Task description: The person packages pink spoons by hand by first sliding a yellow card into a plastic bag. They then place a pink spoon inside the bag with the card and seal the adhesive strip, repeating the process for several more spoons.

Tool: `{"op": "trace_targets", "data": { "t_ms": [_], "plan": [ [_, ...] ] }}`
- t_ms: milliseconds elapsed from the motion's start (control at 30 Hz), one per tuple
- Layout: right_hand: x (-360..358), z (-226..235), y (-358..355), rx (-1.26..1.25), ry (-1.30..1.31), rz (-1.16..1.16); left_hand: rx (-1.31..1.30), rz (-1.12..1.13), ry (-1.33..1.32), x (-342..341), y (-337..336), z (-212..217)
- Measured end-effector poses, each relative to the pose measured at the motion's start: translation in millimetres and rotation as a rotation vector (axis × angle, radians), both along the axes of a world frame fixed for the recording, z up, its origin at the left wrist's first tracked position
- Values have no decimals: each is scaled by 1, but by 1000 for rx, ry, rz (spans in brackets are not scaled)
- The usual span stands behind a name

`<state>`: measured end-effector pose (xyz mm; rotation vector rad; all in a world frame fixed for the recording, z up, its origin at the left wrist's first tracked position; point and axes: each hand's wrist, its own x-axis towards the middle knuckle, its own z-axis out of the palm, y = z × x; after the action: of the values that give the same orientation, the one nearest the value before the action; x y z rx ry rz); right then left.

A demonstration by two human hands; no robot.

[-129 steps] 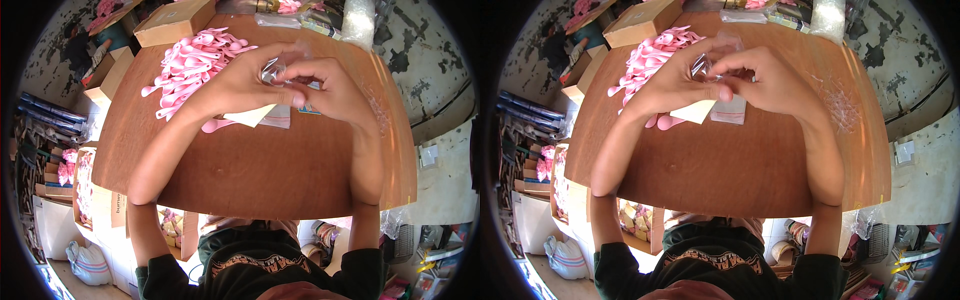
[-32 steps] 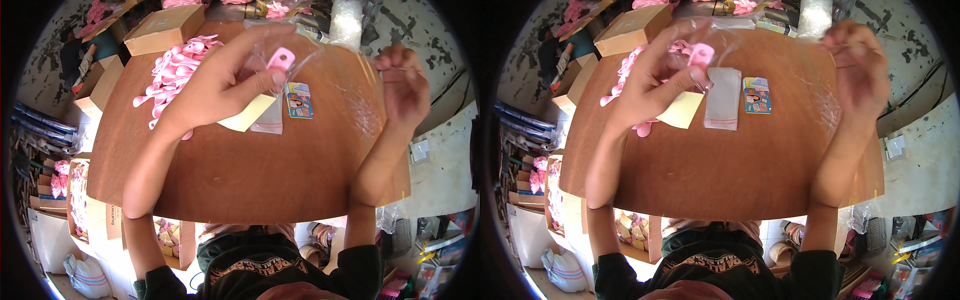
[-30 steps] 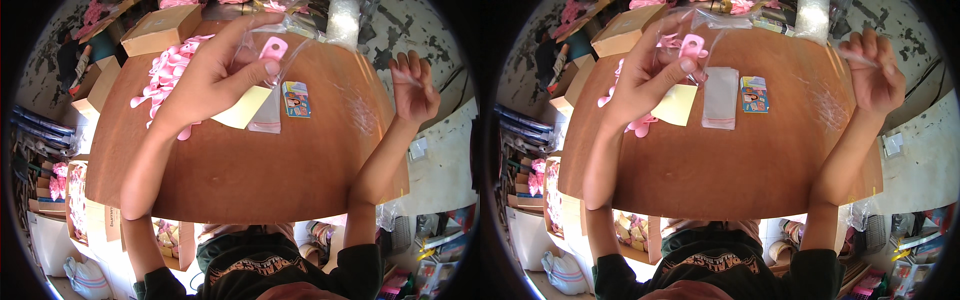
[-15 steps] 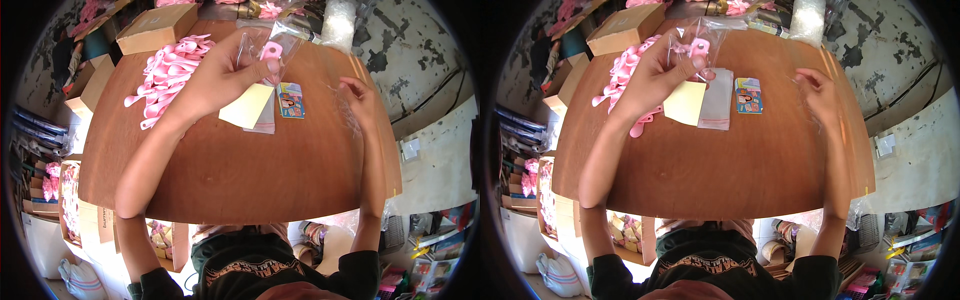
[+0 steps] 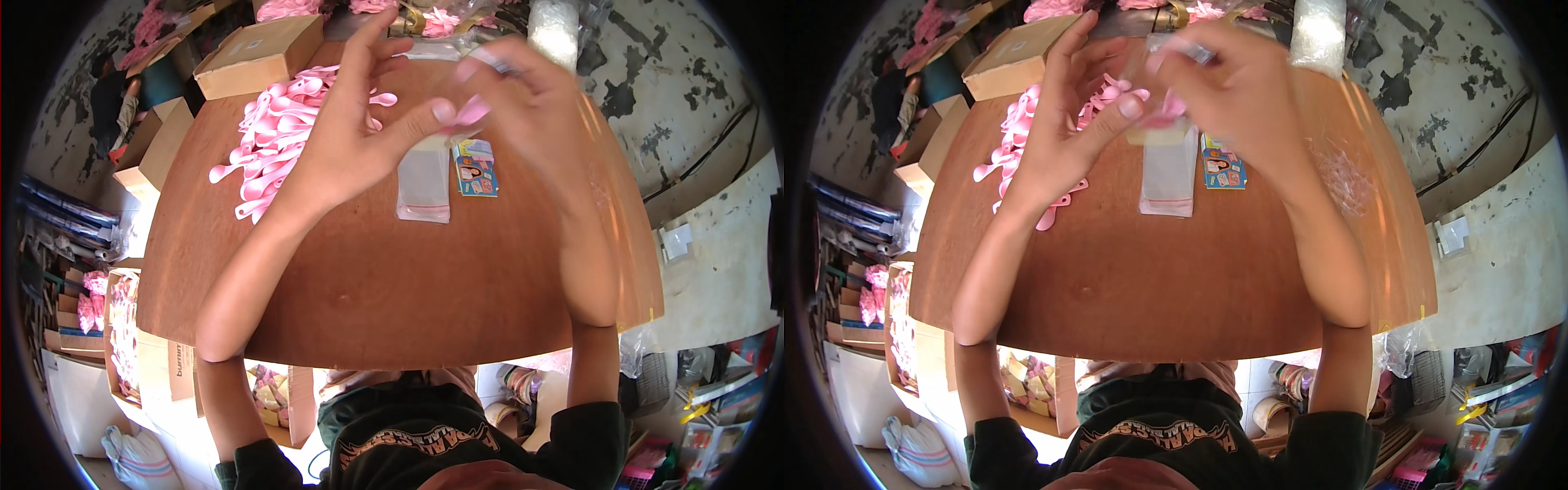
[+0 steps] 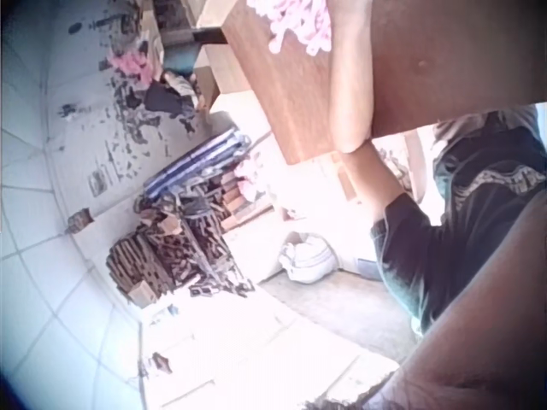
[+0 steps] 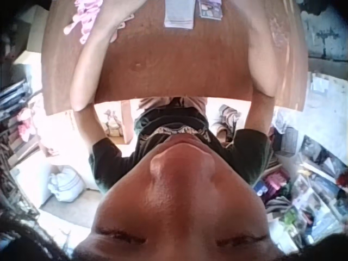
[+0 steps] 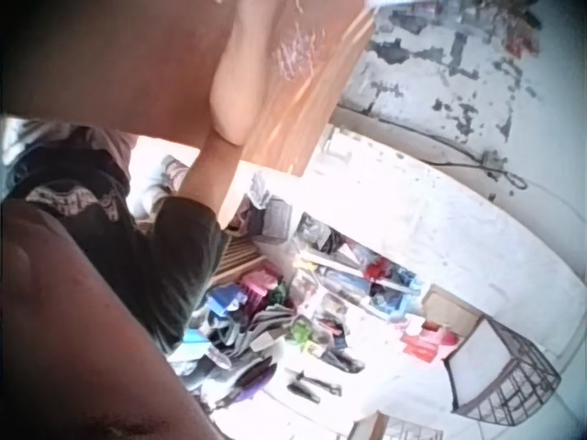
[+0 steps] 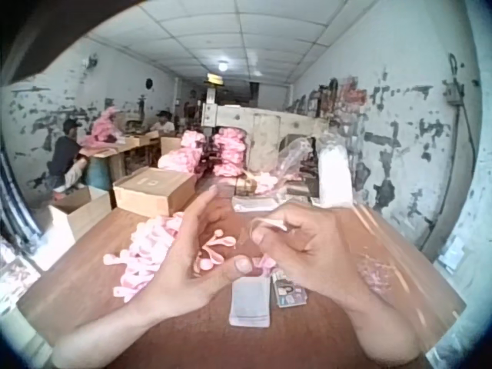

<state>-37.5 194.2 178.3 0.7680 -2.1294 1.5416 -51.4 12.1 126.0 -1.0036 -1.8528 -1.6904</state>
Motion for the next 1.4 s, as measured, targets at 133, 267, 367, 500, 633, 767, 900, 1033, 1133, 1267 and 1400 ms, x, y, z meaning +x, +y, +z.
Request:
{"op": "trace_targets", "data": {
  "t_ms": [133, 267, 367, 500, 633, 767, 900, 1033, 1133, 1267, 1400],
  "plan": [
    [-32, -33, 9, 202, -7, 27, -99, 14, -152, 0, -7, 2],
    [-21, -33, 11, 67, -95, 60, -275, -190, -221, -6, -6, -11],
    [-20, -33, 14, 44, -81, 63, -279, -273, -239, -11, -3, -18],
    [-15, -26, 22, 38, -120, 98, -253, -391, -499, -8, 0, -15],
    [-13, -15, 27, -146, -182, 187, -228, -291, -469, -3, 2, -6],
    [-11, -13, 38, 178, -257, 203, -87, -297, -417, -4, 0, -9],
    [-17, -28, 33, 125, -279, 222, -66, -296, -463, -3, -1, -5],
    [-19, -29, 32, 37, -256, 263, -45, -322, -430, 1, -1, 0],
    [-18, -26, 32, 7, -237, 227, -9, -285, -400, 0, -5, 4],
    [-17, -24, 31, -29, -213, 229, 105, -297, -453, -4, -10, 2],
    [-17, -24, 34, -45, -222, 213, 109, -256, -422, -2, -6, 2]
  ]
}}
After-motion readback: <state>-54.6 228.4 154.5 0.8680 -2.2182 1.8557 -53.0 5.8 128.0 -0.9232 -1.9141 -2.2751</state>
